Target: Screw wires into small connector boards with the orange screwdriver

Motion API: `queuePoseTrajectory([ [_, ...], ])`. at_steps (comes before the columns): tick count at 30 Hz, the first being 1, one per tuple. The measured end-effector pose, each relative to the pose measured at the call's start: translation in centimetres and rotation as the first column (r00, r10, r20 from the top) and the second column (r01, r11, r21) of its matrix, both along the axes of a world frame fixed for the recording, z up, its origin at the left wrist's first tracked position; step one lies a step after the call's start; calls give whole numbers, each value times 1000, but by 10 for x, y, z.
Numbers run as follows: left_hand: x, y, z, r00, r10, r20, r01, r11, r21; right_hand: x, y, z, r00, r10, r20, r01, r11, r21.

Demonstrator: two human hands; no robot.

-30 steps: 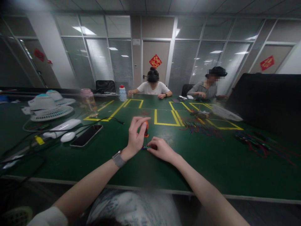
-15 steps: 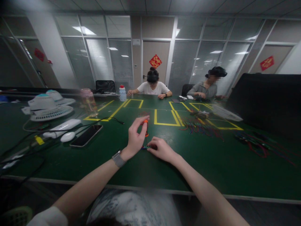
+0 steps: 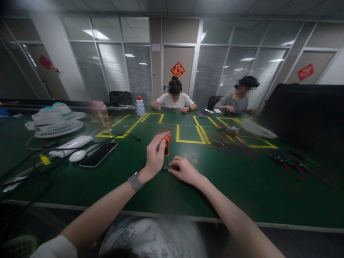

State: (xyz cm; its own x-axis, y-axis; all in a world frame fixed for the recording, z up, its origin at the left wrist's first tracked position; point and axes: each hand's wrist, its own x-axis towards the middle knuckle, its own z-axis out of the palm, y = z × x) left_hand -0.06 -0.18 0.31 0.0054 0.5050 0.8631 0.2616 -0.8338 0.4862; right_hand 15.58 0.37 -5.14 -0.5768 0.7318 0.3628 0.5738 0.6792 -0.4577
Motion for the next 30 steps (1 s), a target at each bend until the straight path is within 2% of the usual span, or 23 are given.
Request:
queuePoseTrajectory([
  [9, 0, -2, 1, 996, 89, -11, -88, 995, 37, 1, 0, -1, 1000, 0, 3, 0, 1000, -11],
  [19, 0, -2, 1, 1000, 7, -3, -7, 1000, 12, 1, 1, 0, 1000, 5, 5, -5, 1000, 2],
  [26, 1, 0, 1, 996, 88, -9, -88, 995, 38, 0, 0, 1, 1000, -2, 18, 2, 1000, -11],
  [30, 0, -1, 1, 997, 73, -17, -73, 997, 27, 0, 0, 0, 1000, -6, 19, 6, 1000, -12],
])
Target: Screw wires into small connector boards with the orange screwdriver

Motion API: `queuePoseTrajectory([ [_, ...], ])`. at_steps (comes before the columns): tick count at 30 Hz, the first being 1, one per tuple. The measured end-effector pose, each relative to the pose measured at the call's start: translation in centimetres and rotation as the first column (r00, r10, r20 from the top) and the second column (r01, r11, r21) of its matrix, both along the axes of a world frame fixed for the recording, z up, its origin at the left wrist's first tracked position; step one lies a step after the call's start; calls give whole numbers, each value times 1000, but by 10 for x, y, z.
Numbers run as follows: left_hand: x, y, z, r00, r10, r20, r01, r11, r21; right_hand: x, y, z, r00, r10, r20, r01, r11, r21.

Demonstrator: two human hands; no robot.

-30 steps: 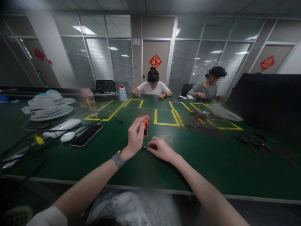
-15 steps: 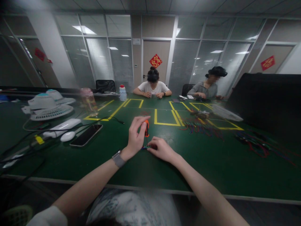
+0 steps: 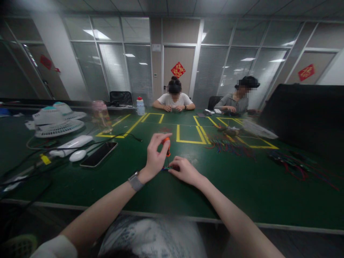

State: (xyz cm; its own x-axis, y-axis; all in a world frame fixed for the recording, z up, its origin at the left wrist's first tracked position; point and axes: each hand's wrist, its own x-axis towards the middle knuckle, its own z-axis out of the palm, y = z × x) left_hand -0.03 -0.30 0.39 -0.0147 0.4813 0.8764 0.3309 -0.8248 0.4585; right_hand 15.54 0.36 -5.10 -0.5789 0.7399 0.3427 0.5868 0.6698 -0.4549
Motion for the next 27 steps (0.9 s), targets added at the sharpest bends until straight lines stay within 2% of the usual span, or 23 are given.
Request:
queuePoseTrajectory([
  [6, 0, 0, 1, 999, -45, 12, 45, 999, -10, 1, 0, -1, 1000, 0, 0, 0, 1000, 7],
  [21, 0, 2, 0, 999, 55, 0, -55, 998, 21, 1, 2, -2, 1000, 8, -11, -8, 1000, -1],
  [27, 0, 1, 0, 998, -56, 8, 56, 998, -10, 1, 1, 0, 1000, 2, 1, -2, 1000, 5],
])
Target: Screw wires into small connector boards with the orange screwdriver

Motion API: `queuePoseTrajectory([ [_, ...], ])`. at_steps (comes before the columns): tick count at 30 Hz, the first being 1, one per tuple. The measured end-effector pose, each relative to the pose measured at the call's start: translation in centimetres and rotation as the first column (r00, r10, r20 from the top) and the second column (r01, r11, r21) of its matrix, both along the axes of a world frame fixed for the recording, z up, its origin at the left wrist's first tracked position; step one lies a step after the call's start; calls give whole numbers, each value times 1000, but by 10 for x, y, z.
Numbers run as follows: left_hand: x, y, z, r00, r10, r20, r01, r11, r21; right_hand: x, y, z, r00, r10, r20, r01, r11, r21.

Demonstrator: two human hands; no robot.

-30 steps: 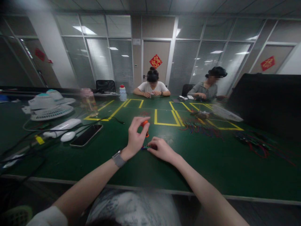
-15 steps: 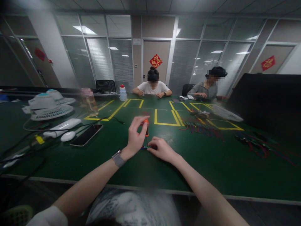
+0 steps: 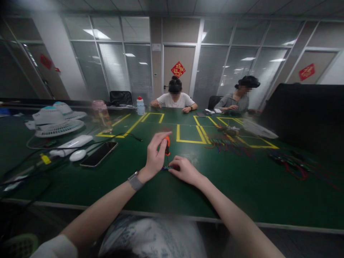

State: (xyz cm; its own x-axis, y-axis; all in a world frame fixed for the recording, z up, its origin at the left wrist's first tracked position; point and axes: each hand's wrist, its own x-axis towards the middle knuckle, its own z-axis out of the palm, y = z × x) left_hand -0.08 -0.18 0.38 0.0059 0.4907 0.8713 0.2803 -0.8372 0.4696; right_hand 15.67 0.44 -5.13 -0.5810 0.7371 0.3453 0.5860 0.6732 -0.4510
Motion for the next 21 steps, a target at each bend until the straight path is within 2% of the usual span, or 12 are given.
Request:
queuePoseTrajectory([
  [5, 1, 1, -1, 999, -30, 31, 31, 999, -32, 0, 0, -1, 1000, 3, -5, -3, 1000, -12],
  [15, 1, -1, 1, 996, 86, 7, -87, 996, 34, 1, 1, -3, 1000, 6, -18, -6, 1000, -15],
  [21, 1, -4, 1, 1000, -5, -19, 5, 1000, -3, 0, 0, 0, 1000, 3, -15, -3, 1000, -8],
])
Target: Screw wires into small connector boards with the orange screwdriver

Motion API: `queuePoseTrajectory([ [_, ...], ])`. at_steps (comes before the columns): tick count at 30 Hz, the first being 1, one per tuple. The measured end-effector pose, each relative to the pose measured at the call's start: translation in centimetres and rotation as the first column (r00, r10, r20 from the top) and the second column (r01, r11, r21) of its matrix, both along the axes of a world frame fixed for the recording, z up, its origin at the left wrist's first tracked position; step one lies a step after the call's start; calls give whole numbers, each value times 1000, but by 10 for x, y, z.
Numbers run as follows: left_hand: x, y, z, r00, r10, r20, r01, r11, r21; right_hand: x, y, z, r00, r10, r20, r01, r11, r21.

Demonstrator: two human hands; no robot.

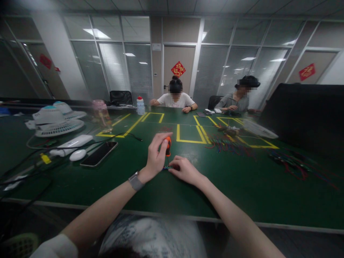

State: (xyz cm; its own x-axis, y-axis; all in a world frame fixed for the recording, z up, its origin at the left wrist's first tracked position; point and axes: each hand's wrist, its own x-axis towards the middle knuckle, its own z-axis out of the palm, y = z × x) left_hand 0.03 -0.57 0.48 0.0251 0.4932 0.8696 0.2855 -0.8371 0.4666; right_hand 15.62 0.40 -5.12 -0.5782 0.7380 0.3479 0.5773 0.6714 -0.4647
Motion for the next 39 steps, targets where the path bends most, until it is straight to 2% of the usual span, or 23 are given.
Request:
queuePoseTrajectory([
  [4, 1, 1, -2, 999, -30, -12, 30, 1000, 4, 0, 0, 2, 1000, 4, 6, -4, 1000, -3],
  [19, -1, 0, 2, 999, 35, -35, -33, 998, 50, 0, 1, -1, 1000, -3, 5, 3, 1000, 14],
  [28, -1, 3, -1, 1000, -23, -9, 23, 1000, 0, 0, 1, -1, 1000, 3, -11, -3, 1000, 7],
  [36, 0, 3, 0, 999, 45, -7, -44, 998, 45, 0, 1, -1, 1000, 6, -4, -6, 1000, 5],
  [39, -1, 3, 0, 998, 64, 2, -64, 998, 23, 1, 0, -1, 1000, 7, -1, -7, 1000, 1],
])
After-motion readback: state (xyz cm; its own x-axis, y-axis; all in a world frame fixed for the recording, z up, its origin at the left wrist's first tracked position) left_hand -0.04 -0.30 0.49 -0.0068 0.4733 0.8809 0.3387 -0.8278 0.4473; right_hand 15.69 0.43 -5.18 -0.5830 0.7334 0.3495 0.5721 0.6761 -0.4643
